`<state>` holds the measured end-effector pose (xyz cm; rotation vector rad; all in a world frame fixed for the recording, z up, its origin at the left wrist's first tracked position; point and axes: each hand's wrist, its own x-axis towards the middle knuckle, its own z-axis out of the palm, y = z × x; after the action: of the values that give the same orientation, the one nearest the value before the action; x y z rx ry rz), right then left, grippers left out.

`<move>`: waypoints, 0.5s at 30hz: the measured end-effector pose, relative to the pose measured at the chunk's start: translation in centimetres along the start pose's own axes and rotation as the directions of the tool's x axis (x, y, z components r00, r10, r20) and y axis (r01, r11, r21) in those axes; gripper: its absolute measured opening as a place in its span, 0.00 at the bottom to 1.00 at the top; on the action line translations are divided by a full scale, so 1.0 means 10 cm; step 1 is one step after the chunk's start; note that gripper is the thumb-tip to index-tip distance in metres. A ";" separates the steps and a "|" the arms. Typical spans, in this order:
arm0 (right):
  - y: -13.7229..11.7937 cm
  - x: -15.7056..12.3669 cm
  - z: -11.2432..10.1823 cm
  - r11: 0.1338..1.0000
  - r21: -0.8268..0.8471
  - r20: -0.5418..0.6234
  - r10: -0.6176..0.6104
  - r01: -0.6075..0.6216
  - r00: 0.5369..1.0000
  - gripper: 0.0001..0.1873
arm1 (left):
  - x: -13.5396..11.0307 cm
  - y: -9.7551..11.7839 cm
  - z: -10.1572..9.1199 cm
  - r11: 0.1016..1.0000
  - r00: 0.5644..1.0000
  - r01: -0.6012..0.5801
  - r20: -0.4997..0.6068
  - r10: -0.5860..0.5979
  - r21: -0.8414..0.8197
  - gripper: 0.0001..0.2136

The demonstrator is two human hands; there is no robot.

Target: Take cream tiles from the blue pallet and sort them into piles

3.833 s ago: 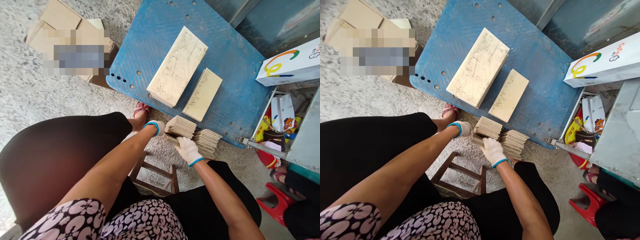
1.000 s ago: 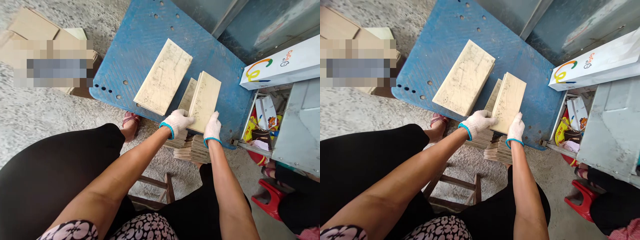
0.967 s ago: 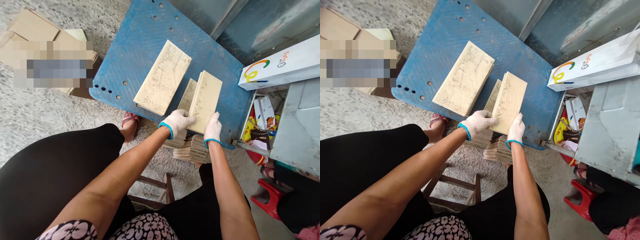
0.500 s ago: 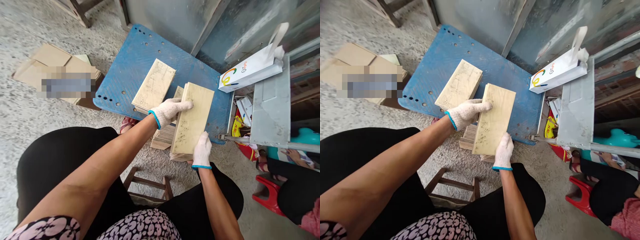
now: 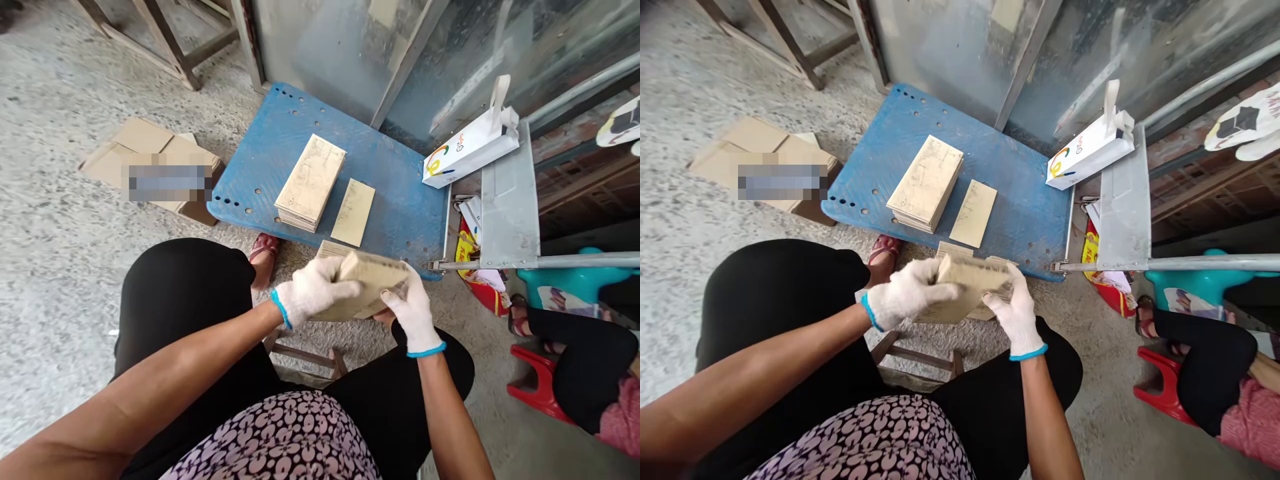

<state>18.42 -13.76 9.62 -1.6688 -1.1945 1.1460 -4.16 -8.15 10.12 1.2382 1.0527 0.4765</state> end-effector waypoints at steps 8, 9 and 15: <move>-0.22 -0.38 -0.07 0.830 -0.522 0.454 0.078 0.194 0.888 0.21 | -0.47 -0.22 0.09 0.941 0.970 -0.158 0.227 0.091 0.300 0.18; -0.18 -0.44 -0.04 0.825 -0.524 0.468 0.074 0.210 0.880 0.20 | -0.50 -0.26 0.09 0.930 0.968 -0.161 0.236 0.084 0.331 0.19; 0.13 -0.73 0.19 0.848 -0.424 0.458 -0.102 0.318 0.883 0.17 | -0.61 -0.47 0.01 0.831 0.936 -0.250 0.343 0.077 0.498 0.21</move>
<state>15.82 -20.98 9.48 -1.6182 -2.0401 1.1537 -8.06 -14.52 8.14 1.8503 0.8300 0.0988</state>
